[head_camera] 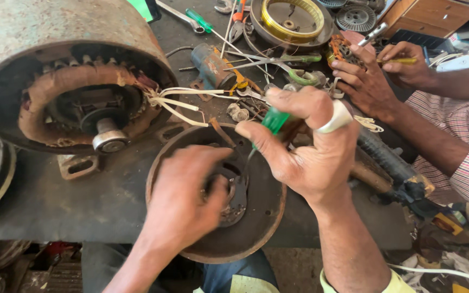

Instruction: The person disassembles a circular metal motor housing, removes a small metal component using pliers, and then uses a screwdriver to manipulate internal parts. The person then handles a small metal piece with their hands.

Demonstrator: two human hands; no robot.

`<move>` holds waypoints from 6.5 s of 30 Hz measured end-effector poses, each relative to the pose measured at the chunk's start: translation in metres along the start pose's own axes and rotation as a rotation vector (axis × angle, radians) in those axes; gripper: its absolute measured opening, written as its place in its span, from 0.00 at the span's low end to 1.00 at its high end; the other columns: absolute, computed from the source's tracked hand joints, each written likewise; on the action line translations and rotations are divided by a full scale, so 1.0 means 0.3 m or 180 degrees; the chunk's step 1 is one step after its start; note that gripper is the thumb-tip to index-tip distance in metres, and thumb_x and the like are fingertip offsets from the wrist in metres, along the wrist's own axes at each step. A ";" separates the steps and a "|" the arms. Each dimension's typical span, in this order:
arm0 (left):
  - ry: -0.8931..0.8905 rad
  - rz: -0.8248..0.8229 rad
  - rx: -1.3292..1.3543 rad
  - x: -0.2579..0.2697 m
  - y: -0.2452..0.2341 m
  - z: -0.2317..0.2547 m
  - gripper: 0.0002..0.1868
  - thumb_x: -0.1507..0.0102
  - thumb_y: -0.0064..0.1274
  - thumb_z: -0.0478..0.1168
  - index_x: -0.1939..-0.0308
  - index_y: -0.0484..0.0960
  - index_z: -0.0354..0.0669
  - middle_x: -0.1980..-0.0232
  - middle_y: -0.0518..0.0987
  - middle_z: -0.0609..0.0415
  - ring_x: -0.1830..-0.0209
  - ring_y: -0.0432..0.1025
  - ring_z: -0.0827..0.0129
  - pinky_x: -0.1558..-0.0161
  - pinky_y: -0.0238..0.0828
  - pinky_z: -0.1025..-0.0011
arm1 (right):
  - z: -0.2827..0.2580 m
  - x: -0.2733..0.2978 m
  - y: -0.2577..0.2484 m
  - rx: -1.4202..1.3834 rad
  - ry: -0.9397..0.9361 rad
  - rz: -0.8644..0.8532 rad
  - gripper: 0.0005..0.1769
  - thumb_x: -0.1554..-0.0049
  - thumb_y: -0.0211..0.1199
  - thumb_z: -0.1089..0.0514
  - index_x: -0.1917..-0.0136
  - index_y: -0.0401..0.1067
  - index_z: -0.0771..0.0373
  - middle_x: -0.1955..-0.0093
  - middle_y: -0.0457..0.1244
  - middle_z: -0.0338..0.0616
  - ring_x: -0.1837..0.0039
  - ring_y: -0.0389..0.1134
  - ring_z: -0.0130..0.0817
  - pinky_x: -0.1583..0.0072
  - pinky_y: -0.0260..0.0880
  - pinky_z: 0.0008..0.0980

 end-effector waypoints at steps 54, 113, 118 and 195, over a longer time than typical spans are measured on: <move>-0.0792 0.2445 0.2784 0.198 -0.058 -0.223 0.08 0.32 0.47 0.19 0.53 0.77 0.30 0.53 0.79 0.44 0.53 0.77 0.64 0.43 0.76 0.66 | 0.142 0.045 0.100 -0.1650 0.0292 0.0583 0.26 0.31 0.63 0.40 0.42 0.68 0.68 0.54 0.62 0.49 0.61 0.64 0.29 0.58 0.69 0.26; -0.0605 -0.0863 0.0581 -0.071 0.081 -0.033 0.12 0.44 0.63 0.40 0.56 0.86 0.47 0.62 0.86 0.52 0.62 0.82 0.58 0.59 0.77 0.64 | 0.072 -0.030 0.073 -0.3391 0.0198 -0.0671 0.19 0.43 0.73 0.50 0.43 0.78 0.64 0.47 0.67 0.49 0.48 0.71 0.33 0.45 0.73 0.30; -0.0130 -0.1516 -0.0255 -0.068 0.144 -0.038 0.23 0.52 0.69 0.46 0.53 0.85 0.51 0.50 0.77 0.44 0.47 0.70 0.48 0.48 0.66 0.52 | 0.106 -0.001 0.051 -0.3741 0.0308 -0.0913 0.13 0.33 0.69 0.55 0.40 0.78 0.65 0.50 0.70 0.54 0.47 0.74 0.39 0.44 0.77 0.36; -0.0665 -0.1355 -0.0378 -0.078 0.164 -0.047 0.16 0.53 0.66 0.42 0.62 0.83 0.46 0.66 0.80 0.50 0.68 0.78 0.52 0.67 0.74 0.58 | 0.481 -0.124 -0.243 0.1751 -0.1380 -0.1086 0.26 0.40 0.60 0.64 0.29 0.63 0.56 0.26 0.55 0.45 0.28 0.59 0.37 0.30 0.65 0.39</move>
Point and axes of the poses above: each hand's wrist, its own x-axis away from the middle knuckle, its own y-axis out of the palm, z = x × y, the point moved 4 cm from there along -x, towards the middle knuckle
